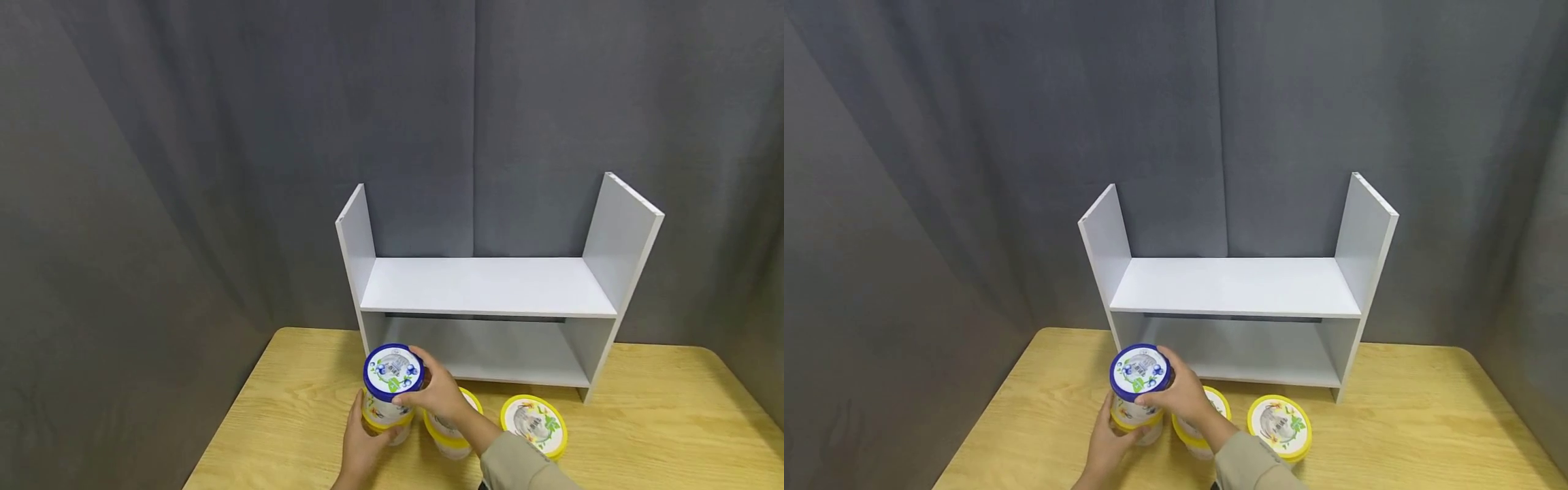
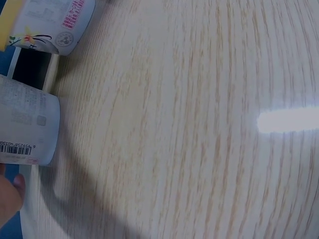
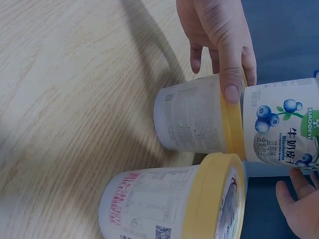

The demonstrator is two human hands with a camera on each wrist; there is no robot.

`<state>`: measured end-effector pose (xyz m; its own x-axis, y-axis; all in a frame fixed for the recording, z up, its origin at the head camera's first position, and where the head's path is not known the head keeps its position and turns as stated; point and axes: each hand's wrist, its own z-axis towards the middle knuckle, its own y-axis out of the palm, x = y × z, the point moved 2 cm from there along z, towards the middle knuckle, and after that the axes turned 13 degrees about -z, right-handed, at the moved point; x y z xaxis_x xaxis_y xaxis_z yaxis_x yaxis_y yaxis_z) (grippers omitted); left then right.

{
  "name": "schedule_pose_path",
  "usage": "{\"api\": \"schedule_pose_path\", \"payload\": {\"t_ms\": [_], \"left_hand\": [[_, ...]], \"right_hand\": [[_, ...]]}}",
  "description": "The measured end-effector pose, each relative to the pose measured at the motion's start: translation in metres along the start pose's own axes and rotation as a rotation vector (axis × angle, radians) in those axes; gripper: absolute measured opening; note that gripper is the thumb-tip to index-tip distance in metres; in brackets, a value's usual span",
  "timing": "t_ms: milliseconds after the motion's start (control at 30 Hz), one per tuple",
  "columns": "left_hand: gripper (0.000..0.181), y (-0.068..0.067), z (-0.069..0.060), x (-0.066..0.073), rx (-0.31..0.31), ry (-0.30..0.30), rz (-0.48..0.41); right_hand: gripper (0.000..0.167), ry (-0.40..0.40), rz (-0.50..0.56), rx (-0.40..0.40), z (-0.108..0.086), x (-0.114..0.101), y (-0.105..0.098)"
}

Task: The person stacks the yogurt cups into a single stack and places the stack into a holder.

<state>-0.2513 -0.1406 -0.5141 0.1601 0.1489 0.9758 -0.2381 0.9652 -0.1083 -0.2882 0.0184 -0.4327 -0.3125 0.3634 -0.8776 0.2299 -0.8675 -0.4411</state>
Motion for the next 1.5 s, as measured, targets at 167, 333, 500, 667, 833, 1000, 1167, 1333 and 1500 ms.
{"api": "schedule_pose_path", "payload": {"t_ms": [167,333,500,667,833,1000,1167,1333,1500], "left_hand": [[0.095,-0.001,-0.003,-0.005,-0.011,-0.009,-0.017],[0.093,-0.001,-0.003,-0.004,-0.012,0.02,-0.048],[0.092,-0.001,-0.003,-0.002,-0.018,0.054,-0.08],[0.091,-0.001,-0.004,-0.002,-0.002,0.084,-0.083],[0.09,0.001,-0.007,-0.003,0.03,0.131,-0.074],[0.094,0.004,-0.006,-0.011,0.035,0.118,-0.083],[0.097,0.006,-0.003,-0.015,0.012,0.078,-0.102],[0.095,0.009,0.0,-0.008,0.017,0.076,-0.103],[0.094,0.01,0.0,-0.009,0.061,0.142,-0.058]], "right_hand": [[0.094,-0.005,0.007,-0.016,0.0,0.003,0.004],[0.093,-0.018,0.008,-0.024,0.0,-0.001,0.006],[0.093,-0.017,0.035,-0.056,-0.001,-0.012,0.004],[0.092,-0.021,0.065,-0.077,-0.004,-0.019,0.003],[0.092,-0.028,0.076,-0.084,-0.001,-0.007,0.007],[0.093,-0.047,0.073,-0.081,0.002,0.002,0.008],[0.093,-0.045,0.032,-0.073,0.003,0.004,0.006],[0.095,-0.018,-0.006,-0.064,0.002,0.006,0.0],[0.091,-0.028,-0.071,-0.045,-0.002,0.009,-0.014]]}}
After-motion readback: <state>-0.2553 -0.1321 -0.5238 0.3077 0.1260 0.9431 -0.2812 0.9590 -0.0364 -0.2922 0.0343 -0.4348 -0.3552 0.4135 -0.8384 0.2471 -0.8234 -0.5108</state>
